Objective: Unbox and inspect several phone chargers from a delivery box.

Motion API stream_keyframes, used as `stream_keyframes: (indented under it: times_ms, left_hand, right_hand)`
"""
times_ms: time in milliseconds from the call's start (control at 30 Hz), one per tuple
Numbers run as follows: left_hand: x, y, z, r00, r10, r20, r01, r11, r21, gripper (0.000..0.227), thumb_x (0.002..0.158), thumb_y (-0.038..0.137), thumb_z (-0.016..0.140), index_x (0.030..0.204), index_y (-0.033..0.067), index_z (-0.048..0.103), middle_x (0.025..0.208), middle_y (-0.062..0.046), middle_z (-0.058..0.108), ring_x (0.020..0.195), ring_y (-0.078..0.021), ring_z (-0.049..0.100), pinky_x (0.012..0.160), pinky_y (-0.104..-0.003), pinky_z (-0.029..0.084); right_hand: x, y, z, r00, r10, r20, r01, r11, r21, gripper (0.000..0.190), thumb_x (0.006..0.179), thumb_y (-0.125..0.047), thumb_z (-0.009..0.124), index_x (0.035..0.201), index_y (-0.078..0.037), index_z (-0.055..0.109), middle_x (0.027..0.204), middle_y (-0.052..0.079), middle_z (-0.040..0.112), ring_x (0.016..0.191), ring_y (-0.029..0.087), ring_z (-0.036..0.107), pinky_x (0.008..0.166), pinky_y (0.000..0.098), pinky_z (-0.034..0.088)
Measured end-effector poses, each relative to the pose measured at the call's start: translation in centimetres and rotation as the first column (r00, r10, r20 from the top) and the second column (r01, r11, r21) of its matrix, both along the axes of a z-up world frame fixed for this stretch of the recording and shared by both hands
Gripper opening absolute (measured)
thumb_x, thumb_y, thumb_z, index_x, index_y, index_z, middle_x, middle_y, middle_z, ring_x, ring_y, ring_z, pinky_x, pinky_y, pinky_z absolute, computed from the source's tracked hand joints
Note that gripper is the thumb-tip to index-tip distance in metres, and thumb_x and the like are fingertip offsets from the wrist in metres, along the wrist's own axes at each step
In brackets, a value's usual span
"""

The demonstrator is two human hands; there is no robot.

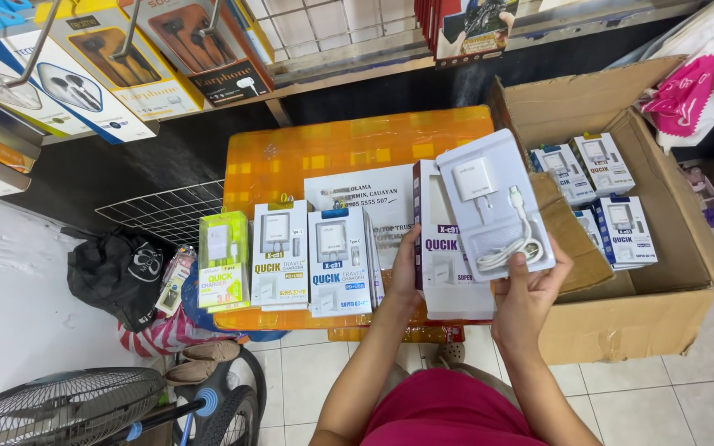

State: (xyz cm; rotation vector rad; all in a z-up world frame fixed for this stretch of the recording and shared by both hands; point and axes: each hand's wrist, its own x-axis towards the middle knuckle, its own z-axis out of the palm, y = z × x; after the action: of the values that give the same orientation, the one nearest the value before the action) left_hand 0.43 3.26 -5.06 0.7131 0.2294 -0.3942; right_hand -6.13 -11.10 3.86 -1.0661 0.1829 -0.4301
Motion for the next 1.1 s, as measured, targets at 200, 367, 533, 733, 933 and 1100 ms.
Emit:
stream_keyframes:
  times_ms: [200, 367, 533, 733, 933, 1100]
  left_hand:
    - [0.3, -0.1, -3.2, 0.970, 0.053, 0.237, -0.090, 0.985, 0.146, 0.075, 0.088, 0.055, 0.055, 0.148, 0.0106, 0.042, 0.122, -0.015, 0.065, 0.114, -0.0236, 0.069, 0.088, -0.038, 0.063]
    - [0.3, 0.8, 0.4, 0.962, 0.087, 0.260, -0.142, 0.969, 0.202, 0.096, 0.084, 0.046, 0.073, 0.160, 0.0047, 0.031, 0.142, -0.020, 0.057, 0.128, -0.0273, 0.059, 0.106, -0.039, 0.052]
    - [0.8, 1.2, -0.1, 0.956, 0.147, 0.252, -0.183, 0.975, 0.126, 0.100, 0.088, 0.049, 0.069, 0.165, 0.0052, 0.022, 0.154, -0.020, 0.048, 0.137, -0.0244, 0.055, 0.112, -0.039, 0.051]
    - [0.7, 1.2, 1.3, 0.971, 0.148, 0.190, -0.148, 0.989, -0.018, 0.089, 0.091, 0.048, 0.051, 0.166, 0.0163, 0.015, 0.153, -0.016, 0.046, 0.131, -0.0271, 0.057, 0.103, -0.042, 0.056]
    - [0.7, 0.5, 0.3, 0.953, 0.236, 0.188, -0.224, 0.971, -0.080, 0.082, 0.093, 0.039, 0.049, 0.166, 0.0151, 0.020, 0.156, -0.015, 0.045, 0.137, -0.0262, 0.053, 0.110, -0.040, 0.050]
    - [1.0, 0.2, -0.8, 0.969, 0.233, 0.086, -0.231, 0.972, -0.027, 0.077, 0.094, 0.038, 0.045, 0.165, 0.0189, 0.021, 0.154, -0.013, 0.046, 0.137, -0.0257, 0.052, 0.109, -0.039, 0.050]
  right_hand:
    - [0.0, 0.1, -3.0, 0.981, -0.039, -0.192, 0.030, 0.998, -0.049, 0.032, 0.116, -0.028, 0.049, 0.140, -0.009, 0.042, 0.117, 0.011, 0.051, 0.080, 0.010, 0.045, 0.063, 0.0203, 0.040]
    - [0.3, 0.5, -2.8, 0.997, -0.049, -0.066, 0.023, 0.937, -0.347, 0.027, 0.116, -0.027, 0.045, 0.131, -0.005, 0.047, 0.137, 0.012, 0.050, 0.122, 0.016, 0.046, 0.106, 0.0303, 0.036]
    - [0.4, 1.0, -3.3, 0.998, 0.010, -0.063, -0.037, 0.893, -0.448, 0.023, 0.114, -0.024, 0.043, 0.121, -0.004, 0.051, 0.140, 0.014, 0.051, 0.130, 0.019, 0.048, 0.116, 0.0344, 0.035]
    - [0.9, 0.8, -4.4, 0.990, 0.118, -0.081, -0.142, 0.884, -0.446, 0.016, 0.112, -0.017, 0.048, 0.116, -0.002, 0.051, 0.140, 0.015, 0.053, 0.126, 0.019, 0.052, 0.112, 0.0328, 0.040]
    - [1.2, 1.4, -2.0, 0.967, 0.192, -0.166, -0.244, 0.883, -0.401, 0.040, 0.106, -0.011, 0.045, 0.144, -0.002, 0.041, 0.144, 0.016, 0.051, 0.137, 0.023, 0.049, 0.113, 0.0331, 0.039]
    - [1.2, 0.8, -2.6, 0.955, 0.234, -0.181, -0.296, 0.736, -0.609, 0.046, 0.105, -0.010, 0.038, 0.147, 0.003, 0.051, 0.154, 0.017, 0.051, 0.146, 0.025, 0.044, 0.121, 0.0330, 0.028]
